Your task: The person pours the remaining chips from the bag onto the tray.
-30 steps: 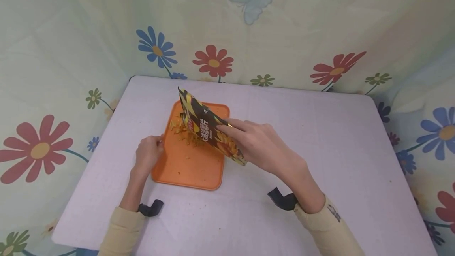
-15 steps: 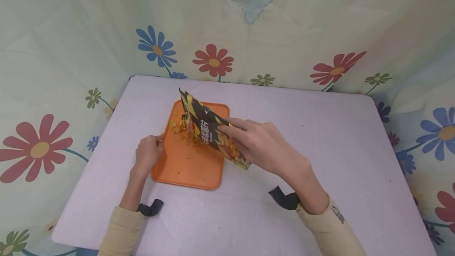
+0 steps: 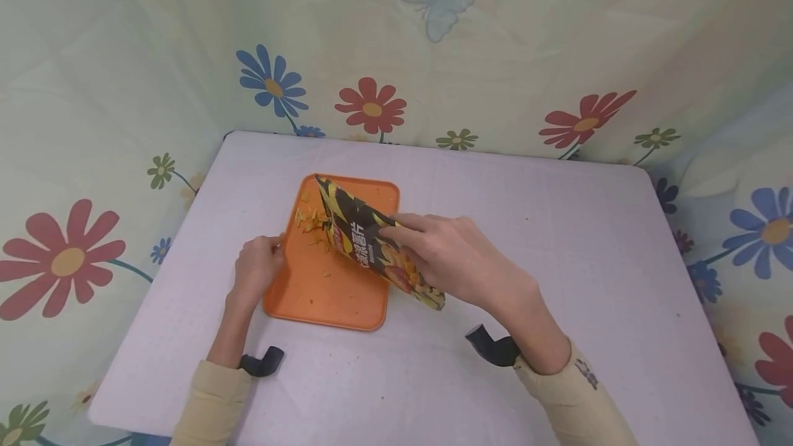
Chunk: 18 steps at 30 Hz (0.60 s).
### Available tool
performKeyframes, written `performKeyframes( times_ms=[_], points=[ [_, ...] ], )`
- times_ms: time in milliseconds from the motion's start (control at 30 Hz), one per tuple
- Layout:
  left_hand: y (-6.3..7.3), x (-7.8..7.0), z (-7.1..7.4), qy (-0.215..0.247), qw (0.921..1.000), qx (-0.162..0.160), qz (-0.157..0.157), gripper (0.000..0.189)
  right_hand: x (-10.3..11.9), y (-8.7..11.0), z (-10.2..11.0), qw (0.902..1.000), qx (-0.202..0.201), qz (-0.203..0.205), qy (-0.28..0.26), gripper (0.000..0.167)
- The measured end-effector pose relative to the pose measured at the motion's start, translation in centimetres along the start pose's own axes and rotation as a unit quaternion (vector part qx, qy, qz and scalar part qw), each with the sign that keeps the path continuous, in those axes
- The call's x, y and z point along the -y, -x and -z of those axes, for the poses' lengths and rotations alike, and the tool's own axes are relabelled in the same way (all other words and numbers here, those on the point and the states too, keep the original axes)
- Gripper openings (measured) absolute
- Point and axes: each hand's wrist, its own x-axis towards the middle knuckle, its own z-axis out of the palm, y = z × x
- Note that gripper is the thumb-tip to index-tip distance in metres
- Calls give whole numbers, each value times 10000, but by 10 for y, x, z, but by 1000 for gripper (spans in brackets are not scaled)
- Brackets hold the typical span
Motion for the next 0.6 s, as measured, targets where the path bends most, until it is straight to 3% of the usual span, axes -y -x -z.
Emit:
performKeyframes(
  times_ms=[433, 600],
  points=[
    [0, 0, -1, -40, 10000, -14, 42, 28, 3, 2, 7, 10000, -24, 1, 34, 44],
    [0, 1, -1, -60, 10000, -41, -14, 27, 3, 3, 7, 9997, -215, 82, 79, 44]
  ],
)
